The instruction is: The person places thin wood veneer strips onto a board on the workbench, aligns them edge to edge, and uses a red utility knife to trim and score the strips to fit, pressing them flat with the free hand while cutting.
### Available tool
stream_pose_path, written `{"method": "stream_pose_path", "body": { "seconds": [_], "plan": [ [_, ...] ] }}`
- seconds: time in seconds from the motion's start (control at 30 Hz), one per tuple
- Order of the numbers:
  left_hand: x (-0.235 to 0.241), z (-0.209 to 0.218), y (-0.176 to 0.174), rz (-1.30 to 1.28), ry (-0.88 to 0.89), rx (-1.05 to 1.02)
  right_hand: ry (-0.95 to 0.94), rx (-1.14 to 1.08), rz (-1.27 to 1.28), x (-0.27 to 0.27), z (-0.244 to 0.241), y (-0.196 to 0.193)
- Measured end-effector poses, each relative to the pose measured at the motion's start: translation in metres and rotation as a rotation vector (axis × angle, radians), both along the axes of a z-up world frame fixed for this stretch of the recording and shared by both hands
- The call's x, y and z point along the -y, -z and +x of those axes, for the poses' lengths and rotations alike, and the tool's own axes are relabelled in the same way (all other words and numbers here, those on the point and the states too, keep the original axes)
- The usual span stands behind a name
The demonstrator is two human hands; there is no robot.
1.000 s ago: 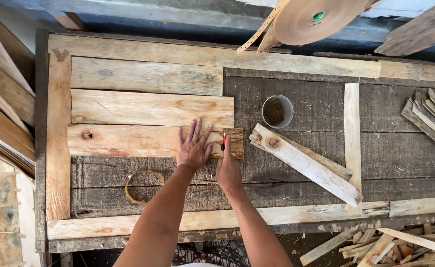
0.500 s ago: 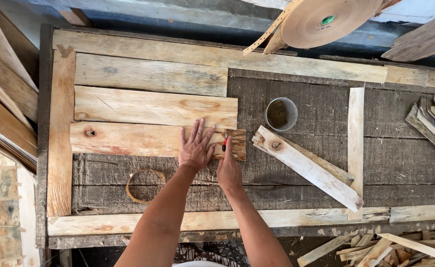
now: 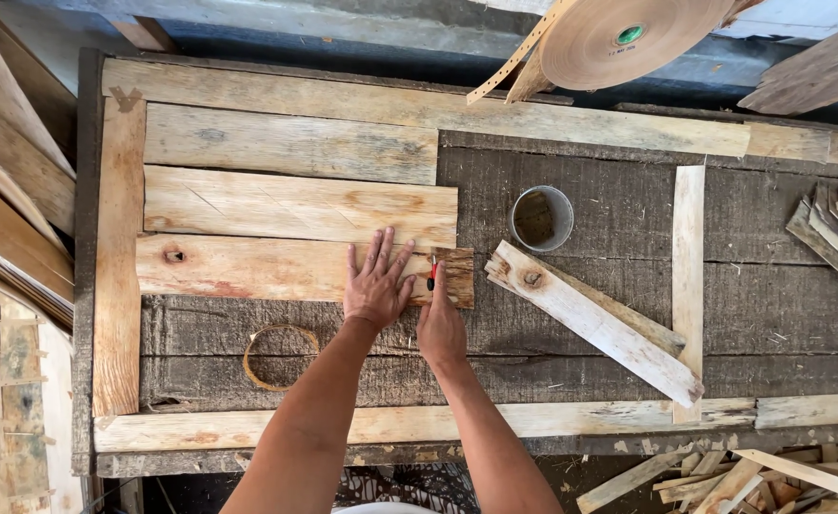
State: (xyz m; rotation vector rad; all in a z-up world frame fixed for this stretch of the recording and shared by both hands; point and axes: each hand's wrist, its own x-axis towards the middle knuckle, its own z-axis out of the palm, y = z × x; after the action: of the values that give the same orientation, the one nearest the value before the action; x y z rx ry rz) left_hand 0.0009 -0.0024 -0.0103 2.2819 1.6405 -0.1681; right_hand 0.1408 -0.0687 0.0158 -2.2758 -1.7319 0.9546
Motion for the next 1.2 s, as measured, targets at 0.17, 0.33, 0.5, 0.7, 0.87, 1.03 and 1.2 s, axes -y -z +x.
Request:
{"method": "stream_pose_path", "body": {
  "seconds": [0.17, 0.33, 0.5, 0.7, 0.87, 1.03, 1.2],
  "plan": [
    [0.001, 0.000, -0.003, 0.011, -0.009, 0.002, 0.000, -0.007, 0.006, -0.002, -0.001, -0.006],
    [0.001, 0.000, -0.003, 0.001, -0.006, 0.000, -0.022, 0.004, 0.104, 0.001, 0.000, 0.002],
    [0.000, 0.000, 0.000, 0.005, -0.002, 0.003, -0.003, -0.004, 0.010, -0.002, -0.001, -0.004],
    [-0.001, -0.001, 0.000, -0.004, 0.013, -0.008, -0.003, -0.015, 0.007, -0.004, -0.002, -0.010],
    [0.002, -0.001, -0.004, 0.001, -0.003, 0.009, 0.002, -0.047, -0.055, -0.012, -0.006, -0.031],
    [0.000, 0.001, -0.004, 0.018, -0.003, 0.007, 0.014, -0.088, -0.064, -0.018, -0.008, -0.048],
    [0.001, 0.001, -0.004, -0.006, -0.004, -0.005, -0.005, -0.055, -0.104, -0.015, -0.010, -0.054]
  ]
}}
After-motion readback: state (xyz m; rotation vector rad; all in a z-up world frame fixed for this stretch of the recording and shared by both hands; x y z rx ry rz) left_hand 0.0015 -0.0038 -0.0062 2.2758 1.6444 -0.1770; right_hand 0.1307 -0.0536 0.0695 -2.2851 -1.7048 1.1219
